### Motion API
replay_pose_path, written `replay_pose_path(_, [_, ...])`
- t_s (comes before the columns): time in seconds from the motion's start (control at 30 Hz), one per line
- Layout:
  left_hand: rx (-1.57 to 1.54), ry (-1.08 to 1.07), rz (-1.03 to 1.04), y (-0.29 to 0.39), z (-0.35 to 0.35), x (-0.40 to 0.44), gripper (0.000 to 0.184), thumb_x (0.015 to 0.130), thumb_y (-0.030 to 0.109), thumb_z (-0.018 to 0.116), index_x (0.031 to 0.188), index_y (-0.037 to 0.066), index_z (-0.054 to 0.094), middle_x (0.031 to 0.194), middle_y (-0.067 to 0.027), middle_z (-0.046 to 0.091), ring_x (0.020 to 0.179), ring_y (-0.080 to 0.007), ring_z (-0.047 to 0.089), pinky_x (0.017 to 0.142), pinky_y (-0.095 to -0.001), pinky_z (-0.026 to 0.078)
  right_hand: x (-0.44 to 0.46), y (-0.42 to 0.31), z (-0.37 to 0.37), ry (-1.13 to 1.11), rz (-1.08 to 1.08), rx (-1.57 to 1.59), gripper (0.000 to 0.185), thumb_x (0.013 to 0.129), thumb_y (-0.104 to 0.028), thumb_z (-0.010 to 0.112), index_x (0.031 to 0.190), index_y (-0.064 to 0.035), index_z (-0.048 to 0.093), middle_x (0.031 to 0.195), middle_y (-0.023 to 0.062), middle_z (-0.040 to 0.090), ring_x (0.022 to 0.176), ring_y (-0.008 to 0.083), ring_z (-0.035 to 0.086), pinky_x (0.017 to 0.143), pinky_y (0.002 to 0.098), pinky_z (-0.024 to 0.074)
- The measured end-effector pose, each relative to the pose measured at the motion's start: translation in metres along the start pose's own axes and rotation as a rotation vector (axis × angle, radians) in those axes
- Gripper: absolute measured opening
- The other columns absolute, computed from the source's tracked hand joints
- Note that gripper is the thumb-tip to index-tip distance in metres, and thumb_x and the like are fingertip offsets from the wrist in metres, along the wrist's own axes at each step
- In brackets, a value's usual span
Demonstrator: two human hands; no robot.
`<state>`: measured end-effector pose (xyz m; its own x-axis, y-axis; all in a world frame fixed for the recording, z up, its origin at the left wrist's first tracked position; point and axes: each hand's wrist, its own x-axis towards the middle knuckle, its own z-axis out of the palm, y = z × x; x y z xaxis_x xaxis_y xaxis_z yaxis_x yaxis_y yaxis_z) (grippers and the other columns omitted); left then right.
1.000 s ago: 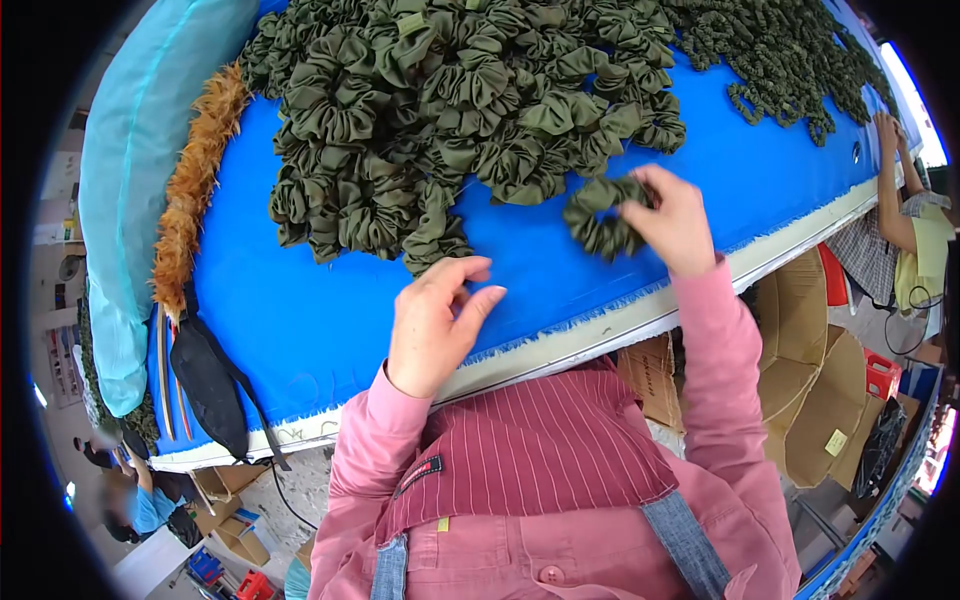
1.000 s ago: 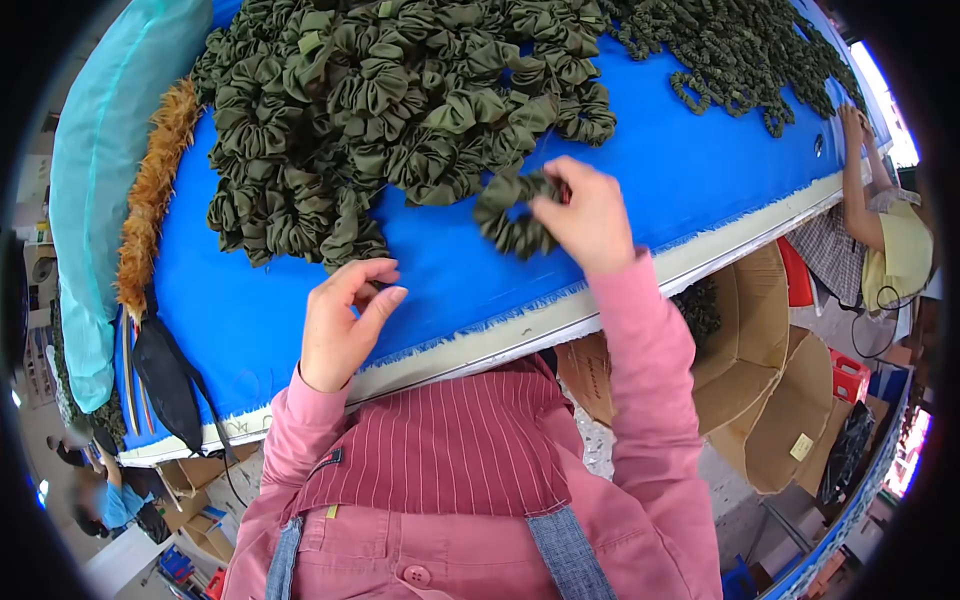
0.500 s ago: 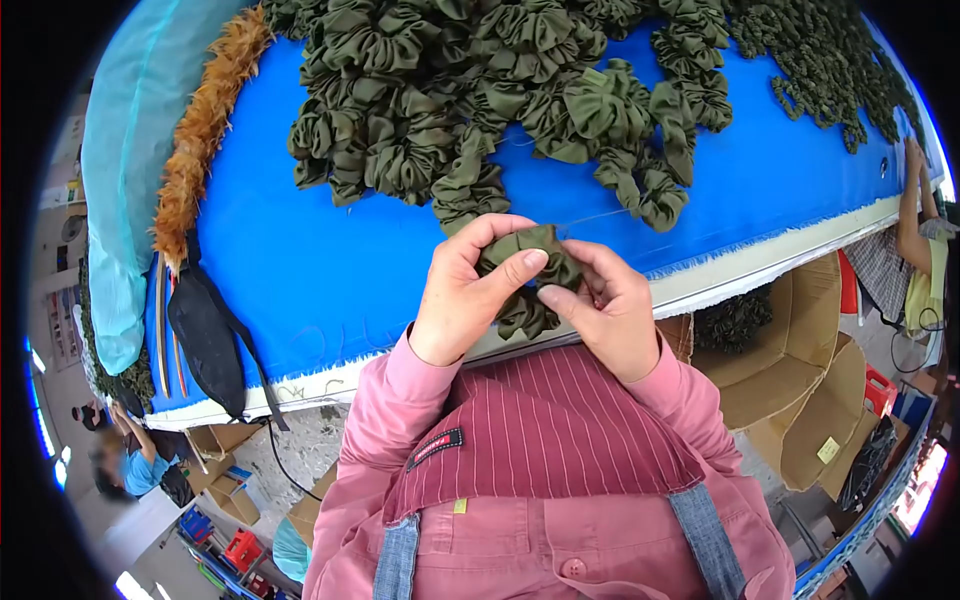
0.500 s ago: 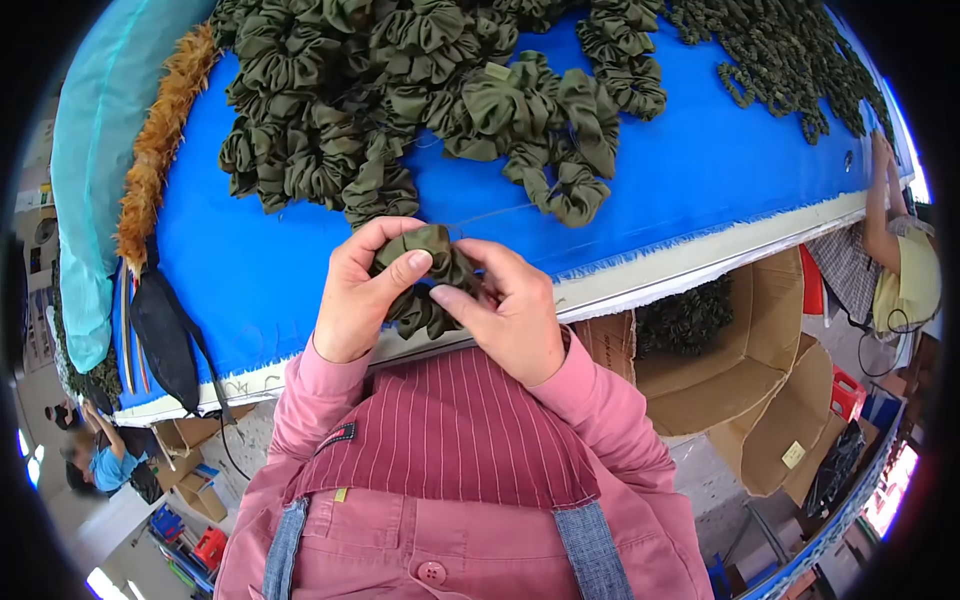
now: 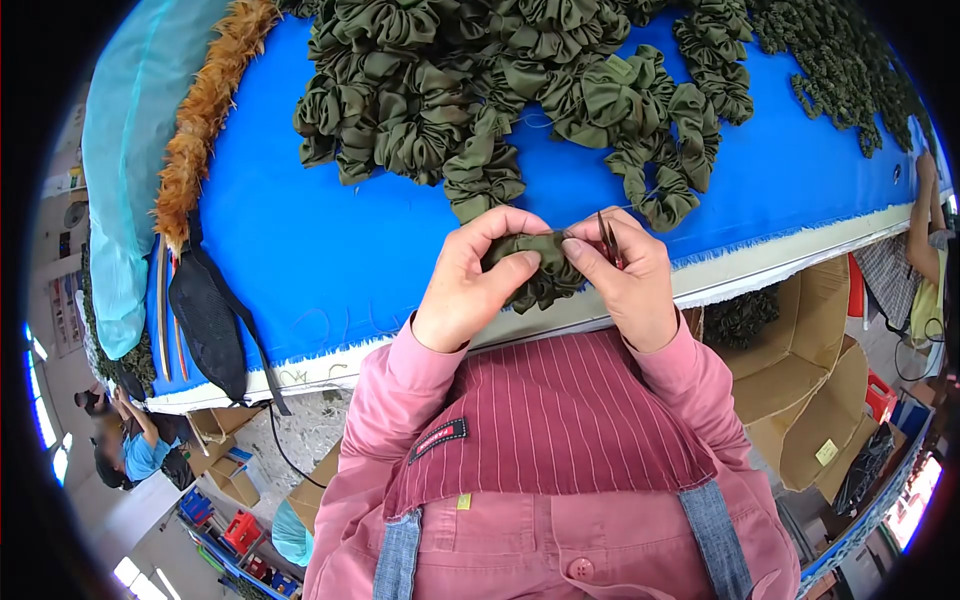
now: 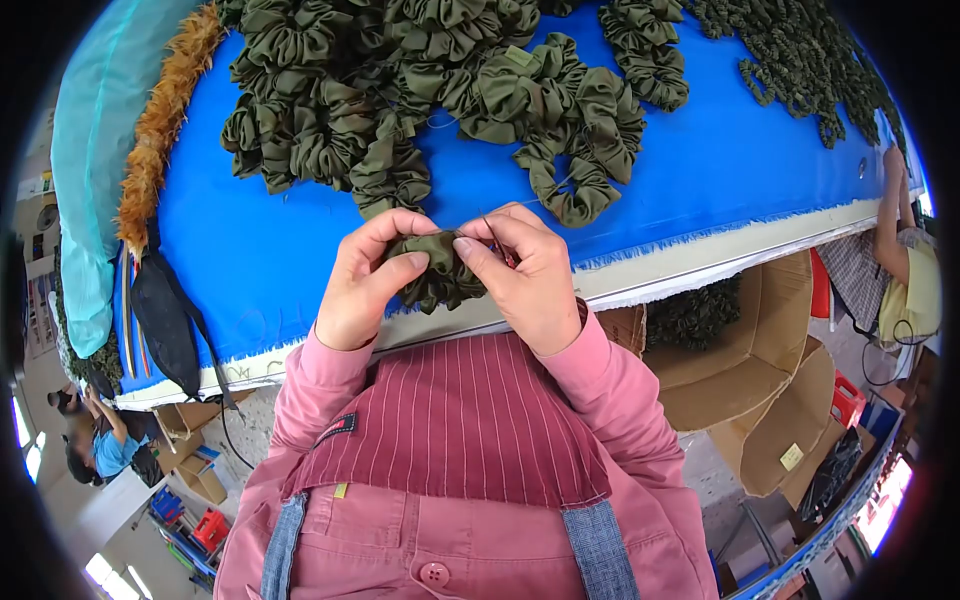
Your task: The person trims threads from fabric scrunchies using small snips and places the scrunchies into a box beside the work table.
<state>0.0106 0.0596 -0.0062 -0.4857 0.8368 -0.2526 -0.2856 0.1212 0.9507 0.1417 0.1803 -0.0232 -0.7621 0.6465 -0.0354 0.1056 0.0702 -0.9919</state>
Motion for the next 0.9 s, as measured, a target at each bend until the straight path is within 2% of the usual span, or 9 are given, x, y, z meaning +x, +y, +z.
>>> replay_pose_path(0.03, [0.001,0.002,-0.001,0.0,0.001,0.001,0.017,0.079,-0.001,0.06,0.096,0.001,0.062,0.082,-0.0022,0.061,0.066,-0.0082,0.05,0.061,-0.0194,0.041,0.0,-0.001,0.001,-0.001,0.0,0.002,0.009,0.079,-0.002,0.065,0.088,0.0008,0.066,0.081,0.0022,0.055,0.061,0.0088,0.04,0.057,0.0201,0.0346])
replay_pose_path(0.17, [0.393,0.073,0.234,-0.001,0.008,0.004,0.013,0.076,-0.001,0.062,0.089,0.001,0.064,0.081,-0.0035,0.061,0.063,-0.0105,0.049,0.057,-0.0213,0.039,0.001,-0.008,0.004,0.017,-0.007,0.055,0.006,0.08,-0.001,0.064,0.085,0.0,0.065,0.081,0.0015,0.054,0.064,0.0091,0.041,0.059,0.0197,0.0345])
replay_pose_path(0.33, [0.576,0.046,0.178,0.004,0.011,0.001,0.013,0.079,-0.002,0.061,0.092,0.001,0.063,0.085,-0.0021,0.061,0.07,-0.0092,0.051,0.067,-0.0195,0.042,0.003,-0.011,0.004,0.139,0.025,0.167,0.003,0.08,-0.001,0.064,0.083,-0.0003,0.064,0.081,0.0014,0.054,0.063,0.0093,0.041,0.059,0.02,0.0345])
replay_pose_path(0.53, [0.474,0.132,0.269,-0.003,0.015,0.001,0.006,0.079,0.0,0.062,0.085,0.001,0.063,0.075,-0.0037,0.061,0.059,-0.0116,0.049,0.053,-0.0231,0.039,0.003,-0.005,0.006,0.153,-0.067,0.063,0.005,0.079,-0.001,0.065,0.084,-0.0011,0.063,0.081,0.0014,0.054,0.063,0.0095,0.041,0.057,0.0205,0.0349])
replay_pose_path(0.7, [0.429,0.288,0.206,-0.003,0.016,-0.004,0.004,0.084,0.002,0.061,0.087,0.0,0.062,0.073,-0.0031,0.061,0.059,-0.0102,0.049,0.054,-0.0226,0.04,-0.003,-0.017,0.006,0.07,-0.018,-0.104,0.009,0.079,-0.003,0.066,0.088,-0.001,0.063,0.083,0.0027,0.053,0.065,0.01,0.042,0.057,0.0208,0.0354])
replay_pose_path(0.83, [0.282,0.293,0.145,-0.006,0.012,-0.006,0.007,0.091,0.005,0.056,0.092,0.001,0.062,0.087,-0.0053,0.064,0.071,-0.0096,0.053,0.069,-0.0199,0.044,-0.002,-0.01,0.005,0.122,-0.108,-0.188,0.019,0.078,-0.001,0.065,0.097,-0.0003,0.062,0.087,0.0041,0.055,0.062,0.0068,0.04,0.055,0.0184,0.033])
replay_pose_path(0.9, [0.214,0.306,0.16,-0.003,0.011,-0.007,0.007,0.09,0.006,0.057,0.092,0.001,0.062,0.086,-0.005,0.064,0.071,-0.0093,0.053,0.068,-0.0198,0.044,-0.002,-0.012,0.006,0.157,-0.139,-0.182,0.021,0.079,-0.002,0.065,0.099,0.0001,0.061,0.085,0.004,0.054,0.062,0.0081,0.041,0.055,0.0194,0.0341])
